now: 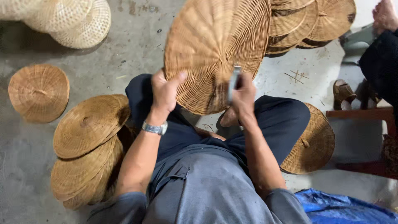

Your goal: The person sits on the floor and uses shears to trim excess woven strands from the center of round wicker baskets. They handle each basket individually, rotating it to access different areas, and place the trimmed baskets into a stack.

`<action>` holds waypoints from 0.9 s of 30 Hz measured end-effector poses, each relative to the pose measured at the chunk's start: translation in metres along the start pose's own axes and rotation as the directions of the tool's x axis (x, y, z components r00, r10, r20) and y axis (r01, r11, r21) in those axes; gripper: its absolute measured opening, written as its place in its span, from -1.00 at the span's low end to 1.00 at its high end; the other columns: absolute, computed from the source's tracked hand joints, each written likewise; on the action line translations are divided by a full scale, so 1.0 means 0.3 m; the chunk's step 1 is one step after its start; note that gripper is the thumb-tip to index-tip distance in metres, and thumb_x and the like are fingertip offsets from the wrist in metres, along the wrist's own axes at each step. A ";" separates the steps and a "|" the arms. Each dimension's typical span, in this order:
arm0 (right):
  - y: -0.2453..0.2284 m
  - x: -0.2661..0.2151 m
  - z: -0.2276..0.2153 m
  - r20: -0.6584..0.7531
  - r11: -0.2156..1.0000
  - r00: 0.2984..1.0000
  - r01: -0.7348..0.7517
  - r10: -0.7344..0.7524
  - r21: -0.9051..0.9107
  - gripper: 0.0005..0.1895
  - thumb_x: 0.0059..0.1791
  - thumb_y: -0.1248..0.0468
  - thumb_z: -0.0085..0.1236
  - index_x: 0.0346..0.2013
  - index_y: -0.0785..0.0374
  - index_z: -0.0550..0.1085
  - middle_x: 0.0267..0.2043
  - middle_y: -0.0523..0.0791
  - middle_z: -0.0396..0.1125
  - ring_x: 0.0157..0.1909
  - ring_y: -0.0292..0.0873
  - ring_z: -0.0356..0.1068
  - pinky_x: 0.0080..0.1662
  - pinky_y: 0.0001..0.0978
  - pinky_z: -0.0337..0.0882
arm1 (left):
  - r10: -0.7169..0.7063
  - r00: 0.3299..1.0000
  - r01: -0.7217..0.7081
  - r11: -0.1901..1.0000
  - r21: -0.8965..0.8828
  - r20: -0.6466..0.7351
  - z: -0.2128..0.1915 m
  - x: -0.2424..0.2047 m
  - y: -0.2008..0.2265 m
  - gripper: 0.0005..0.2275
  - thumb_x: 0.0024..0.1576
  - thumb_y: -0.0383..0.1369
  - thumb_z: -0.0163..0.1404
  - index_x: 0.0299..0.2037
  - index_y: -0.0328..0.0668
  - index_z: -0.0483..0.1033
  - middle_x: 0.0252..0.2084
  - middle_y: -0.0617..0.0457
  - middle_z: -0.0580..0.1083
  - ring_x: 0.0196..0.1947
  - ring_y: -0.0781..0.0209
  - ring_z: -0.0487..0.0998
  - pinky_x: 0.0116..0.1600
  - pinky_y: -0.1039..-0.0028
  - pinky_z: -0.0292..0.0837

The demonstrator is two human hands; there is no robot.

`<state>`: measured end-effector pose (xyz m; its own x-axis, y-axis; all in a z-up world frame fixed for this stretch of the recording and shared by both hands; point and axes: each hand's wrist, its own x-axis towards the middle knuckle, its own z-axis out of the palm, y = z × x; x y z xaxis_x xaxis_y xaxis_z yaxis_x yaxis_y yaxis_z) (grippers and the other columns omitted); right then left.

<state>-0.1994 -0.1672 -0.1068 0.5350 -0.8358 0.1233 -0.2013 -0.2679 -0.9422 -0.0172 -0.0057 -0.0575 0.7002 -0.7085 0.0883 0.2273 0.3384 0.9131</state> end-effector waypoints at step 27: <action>-0.046 -0.012 -0.238 -0.094 0.971 0.984 0.133 -0.154 -0.201 -0.64 0.02 0.15 0.40 -0.15 0.37 0.48 -0.35 -0.12 0.40 -0.34 -0.29 0.35 -0.29 -0.43 0.38 | -0.023 1.000 0.027 0.949 -0.313 0.017 -0.022 0.019 0.058 -0.77 0.22 -0.56 0.15 0.07 -0.41 0.54 0.01 -0.11 0.59 -0.06 0.15 0.62 0.10 0.31 0.60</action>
<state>-0.2570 -0.1948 -0.0718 0.4804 -0.8256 0.2959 -0.2888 -0.4675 -0.8355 -0.0047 0.0002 -0.0436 0.6833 -0.7263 0.0743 0.4465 0.4962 0.7446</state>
